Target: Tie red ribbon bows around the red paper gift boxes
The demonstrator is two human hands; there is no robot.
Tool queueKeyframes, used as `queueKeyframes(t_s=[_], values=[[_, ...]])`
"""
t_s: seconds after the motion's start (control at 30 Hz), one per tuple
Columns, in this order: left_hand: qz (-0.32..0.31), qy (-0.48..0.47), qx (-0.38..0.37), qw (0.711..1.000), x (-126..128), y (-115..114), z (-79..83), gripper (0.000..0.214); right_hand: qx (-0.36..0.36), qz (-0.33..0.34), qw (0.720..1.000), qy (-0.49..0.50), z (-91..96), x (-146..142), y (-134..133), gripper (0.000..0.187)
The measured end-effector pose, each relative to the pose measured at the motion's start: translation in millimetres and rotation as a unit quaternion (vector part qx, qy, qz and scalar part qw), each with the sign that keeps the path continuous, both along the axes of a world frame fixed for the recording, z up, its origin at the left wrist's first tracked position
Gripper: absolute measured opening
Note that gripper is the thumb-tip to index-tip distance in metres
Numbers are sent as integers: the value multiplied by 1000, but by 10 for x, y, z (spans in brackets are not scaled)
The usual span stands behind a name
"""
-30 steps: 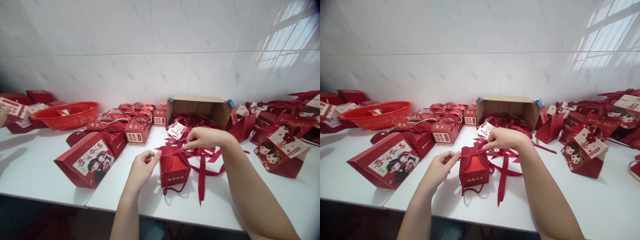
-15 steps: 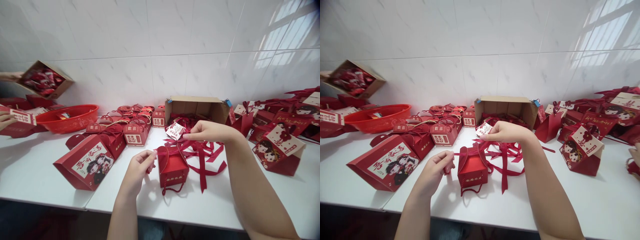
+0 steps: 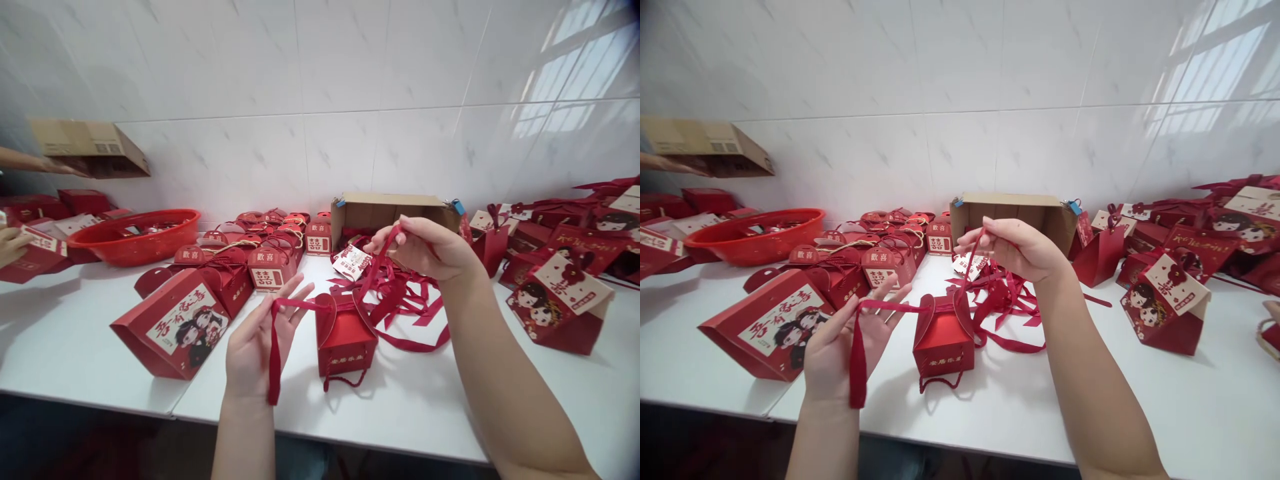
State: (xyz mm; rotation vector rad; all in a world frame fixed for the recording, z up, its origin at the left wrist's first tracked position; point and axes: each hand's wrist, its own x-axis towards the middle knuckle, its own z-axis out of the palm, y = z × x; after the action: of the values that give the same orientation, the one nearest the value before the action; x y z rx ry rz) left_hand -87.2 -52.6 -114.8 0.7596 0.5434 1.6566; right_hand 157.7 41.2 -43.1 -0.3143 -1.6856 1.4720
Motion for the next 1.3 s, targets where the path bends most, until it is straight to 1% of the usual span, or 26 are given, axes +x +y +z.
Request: queueKeyframes(t_s=[0.1,0.17,0.27,0.33,0.37,0.43,0.5,0.53,0.63,0.7,0.77,0.83,0.97,1.1,1.17,1.23,1.27,1.3], values=[[17,9,6,1000,0,-11,25,25,-3,-18,999,39,-3,-19,0,25],[34,12,9,999,3,-12,25,24,-3,-27,998,49,11,-29,-9,30],[95,24,18,995,32,2,22,33,2,-52,997,58,50,-37,-21,43],[139,50,22,989,69,22,47,36,7,-90,994,62,74,-41,-27,49],[155,65,26,986,90,35,73,34,12,-111,992,66,83,-45,-32,48],[166,94,41,981,129,66,150,31,28,-150,986,71,93,-55,-49,38],[164,119,69,977,157,100,248,32,52,-187,979,65,97,-71,-79,24],[161,132,83,975,163,117,298,34,66,-210,974,56,99,-81,-97,20],[160,171,118,965,159,157,446,35,122,-287,950,20,102,-110,-146,16],[176,183,141,957,151,175,544,30,161,-316,935,8,102,-123,-164,14],[201,183,170,947,152,187,651,25,189,-317,929,15,102,-133,-174,13],[223,187,198,936,168,195,764,22,202,-307,929,33,101,-144,-187,13],[238,199,216,926,227,215,940,21,217,-291,930,63,95,-188,-227,17],[235,240,227,914,288,258,974,16,234,-298,922,82,86,-243,-271,28],[230,258,232,909,322,276,968,15,220,-307,921,91,94,-262,-297,43],[216,260,234,912,360,282,972,23,191,-310,926,102,113,-276,-325,61],[207,258,232,915,380,280,980,32,173,-307,930,109,125,-282,-336,66],[197,257,229,918,400,273,992,40,153,-301,934,117,136,-289,-345,66]])
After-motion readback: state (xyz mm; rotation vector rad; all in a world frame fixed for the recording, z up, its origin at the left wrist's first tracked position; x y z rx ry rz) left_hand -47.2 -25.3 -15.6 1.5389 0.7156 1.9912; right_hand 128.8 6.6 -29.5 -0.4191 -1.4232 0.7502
